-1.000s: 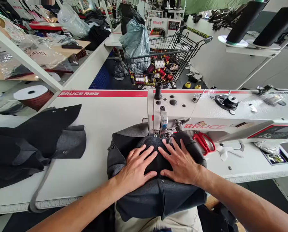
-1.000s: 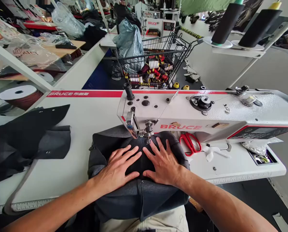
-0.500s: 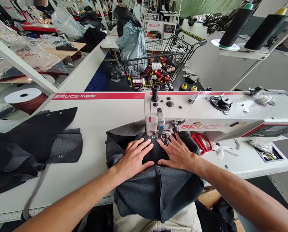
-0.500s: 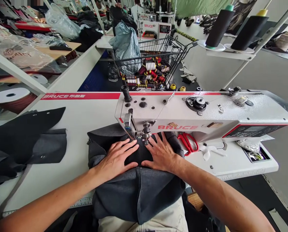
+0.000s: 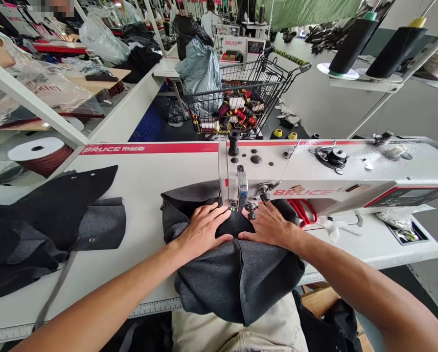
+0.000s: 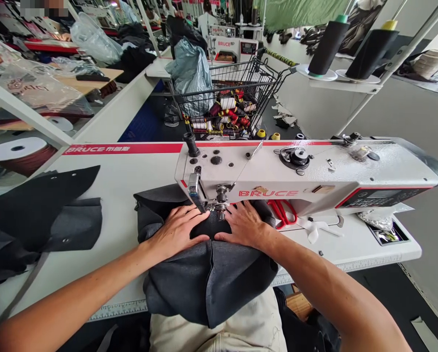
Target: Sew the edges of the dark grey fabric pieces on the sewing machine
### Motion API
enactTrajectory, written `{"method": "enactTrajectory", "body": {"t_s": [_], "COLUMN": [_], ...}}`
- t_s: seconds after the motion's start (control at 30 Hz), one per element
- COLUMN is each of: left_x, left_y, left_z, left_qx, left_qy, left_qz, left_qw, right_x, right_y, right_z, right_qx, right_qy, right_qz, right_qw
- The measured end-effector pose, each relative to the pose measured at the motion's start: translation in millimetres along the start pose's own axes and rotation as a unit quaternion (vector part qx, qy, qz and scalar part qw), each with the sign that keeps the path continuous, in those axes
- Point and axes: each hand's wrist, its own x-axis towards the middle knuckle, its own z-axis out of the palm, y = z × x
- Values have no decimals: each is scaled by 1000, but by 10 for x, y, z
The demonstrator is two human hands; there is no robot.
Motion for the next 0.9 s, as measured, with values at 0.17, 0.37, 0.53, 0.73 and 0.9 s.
{"method": "enactTrajectory", "body": {"t_s": [0.17,0.37,0.53,0.73,0.9], "left_x": [51,95,130,51,-262], "left_y": [-47,-78,-122,79,608], "left_z": [-23,-50,-51,-208,-517], "left_qx": [17,18,15,-3,-36], "left_qy": [-12,-20,-13,-20,-154], "left_qz": [8,11,17,139,157], "left_qw": [1000,1000,1000,990,975], "right_x": [62,127,179,-3,-398], "right_y": [32,43,77,-147,-408], "right_z": [-54,-161,-204,-347,-520], "right_qx": [-14,-43,-52,-8,80], "right_qy": [-35,-89,-98,-58,-176], "right_qz": [3,21,21,-88,-174], "right_qw": [999,995,994,994,966]}}
